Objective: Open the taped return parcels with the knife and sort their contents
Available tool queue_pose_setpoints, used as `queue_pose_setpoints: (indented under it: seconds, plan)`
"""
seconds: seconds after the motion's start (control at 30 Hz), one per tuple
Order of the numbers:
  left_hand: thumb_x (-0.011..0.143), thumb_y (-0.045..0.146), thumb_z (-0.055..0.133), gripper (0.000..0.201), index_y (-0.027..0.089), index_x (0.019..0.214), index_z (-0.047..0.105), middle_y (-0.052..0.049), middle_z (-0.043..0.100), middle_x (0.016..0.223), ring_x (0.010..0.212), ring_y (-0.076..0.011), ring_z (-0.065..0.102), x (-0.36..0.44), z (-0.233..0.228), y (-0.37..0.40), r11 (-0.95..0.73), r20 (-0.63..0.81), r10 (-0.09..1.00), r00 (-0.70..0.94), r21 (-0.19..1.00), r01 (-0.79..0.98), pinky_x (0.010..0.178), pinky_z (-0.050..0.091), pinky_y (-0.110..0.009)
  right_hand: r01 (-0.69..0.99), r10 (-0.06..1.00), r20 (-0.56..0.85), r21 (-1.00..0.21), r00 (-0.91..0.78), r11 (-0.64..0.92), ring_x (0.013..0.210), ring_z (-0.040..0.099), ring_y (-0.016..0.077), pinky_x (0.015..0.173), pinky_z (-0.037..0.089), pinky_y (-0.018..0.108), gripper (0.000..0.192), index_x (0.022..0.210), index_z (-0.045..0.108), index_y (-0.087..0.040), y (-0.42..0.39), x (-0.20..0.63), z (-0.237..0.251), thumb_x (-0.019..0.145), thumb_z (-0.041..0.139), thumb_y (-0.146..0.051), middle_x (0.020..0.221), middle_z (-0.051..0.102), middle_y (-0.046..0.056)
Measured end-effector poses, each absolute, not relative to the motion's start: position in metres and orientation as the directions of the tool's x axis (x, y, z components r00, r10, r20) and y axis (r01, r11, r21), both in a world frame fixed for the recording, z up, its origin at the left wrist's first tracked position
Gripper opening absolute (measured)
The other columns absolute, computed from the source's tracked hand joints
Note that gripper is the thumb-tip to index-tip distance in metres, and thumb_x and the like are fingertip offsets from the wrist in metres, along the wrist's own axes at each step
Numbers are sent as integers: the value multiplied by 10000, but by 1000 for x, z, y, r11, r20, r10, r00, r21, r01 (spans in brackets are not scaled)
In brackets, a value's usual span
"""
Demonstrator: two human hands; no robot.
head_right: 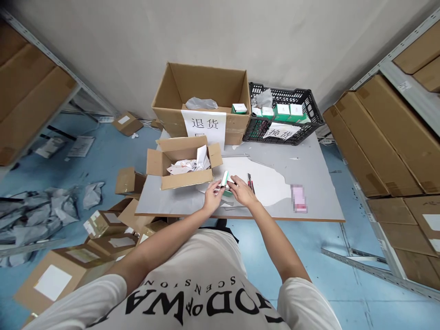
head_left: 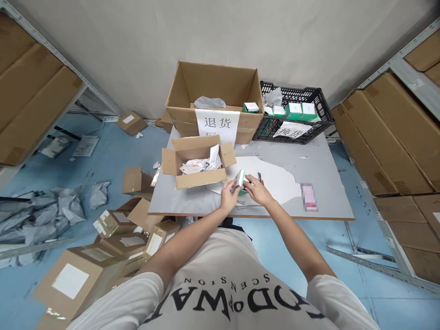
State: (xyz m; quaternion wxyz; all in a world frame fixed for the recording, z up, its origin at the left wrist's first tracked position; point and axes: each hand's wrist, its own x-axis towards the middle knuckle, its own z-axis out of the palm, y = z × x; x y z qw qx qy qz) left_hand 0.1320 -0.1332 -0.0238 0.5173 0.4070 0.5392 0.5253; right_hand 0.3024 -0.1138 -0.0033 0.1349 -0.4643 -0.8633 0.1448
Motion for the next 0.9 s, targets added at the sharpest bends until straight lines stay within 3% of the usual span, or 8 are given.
queue_pose_setpoints:
  seconds: [0.13,0.27,0.43,0.53,0.6,0.73,0.9]
  plan:
    - [759,329,658,292,187,1014,677,-117,605,1025,892,-224,591,119,-19,-124,109,-114,981,-159,993,-40,827,469,-330,774,821,15,-323,-571,544,1381,259,295,1025,350,555,387,1308,470,-217,-117,296,-2,931,387,-227,1460,366,125]
    - [791,348,620,395,206,1160,620,-134,543,1205,1076,-253,552,110,-13,-121,-21,19,1000,22,997,72,896,455,-350,761,821,-19,-388,-570,520,1396,214,301,1050,303,580,397,1311,443,-168,-116,297,3,922,405,-238,1484,323,142]
    - [798,349,624,555,208,1319,492,-140,320,1476,1342,-295,331,99,-4,-110,-348,221,884,411,899,265,1104,251,-438,617,843,80,-645,-532,450,1388,250,267,1040,375,476,377,1248,504,-172,-114,302,-5,893,491,-300,1438,396,154]
    - [838,345,580,493,237,1311,490,-118,358,1465,1373,-270,288,98,-5,-95,-451,240,785,572,853,261,1122,220,-453,498,939,119,-822,-324,276,1329,369,294,963,461,440,427,1176,554,-208,-116,299,-17,810,613,-419,1499,279,158]
    - [858,342,552,455,247,1300,495,-108,402,1441,1371,-256,294,98,-10,-87,-470,207,755,622,832,294,1120,224,-460,369,986,71,-921,-152,123,1296,419,293,918,496,425,559,1219,510,-244,-119,295,-25,739,675,-478,1523,208,159]
    - [866,341,540,438,226,1288,506,-126,408,1433,1376,-251,279,97,-19,-81,-503,197,723,662,807,310,1124,215,-459,220,996,-55,-975,-76,-37,1304,412,268,944,483,441,825,1368,346,-314,-123,294,-32,664,743,-476,1483,308,141]
    - [829,384,595,538,225,1327,465,-134,302,1491,1395,-266,224,92,-17,-79,-476,162,739,654,812,338,1120,226,-459,249,985,-51,-968,-163,-9,1288,435,261,1009,433,459,771,1381,389,-294,-120,303,-27,702,719,-454,1402,447,117]
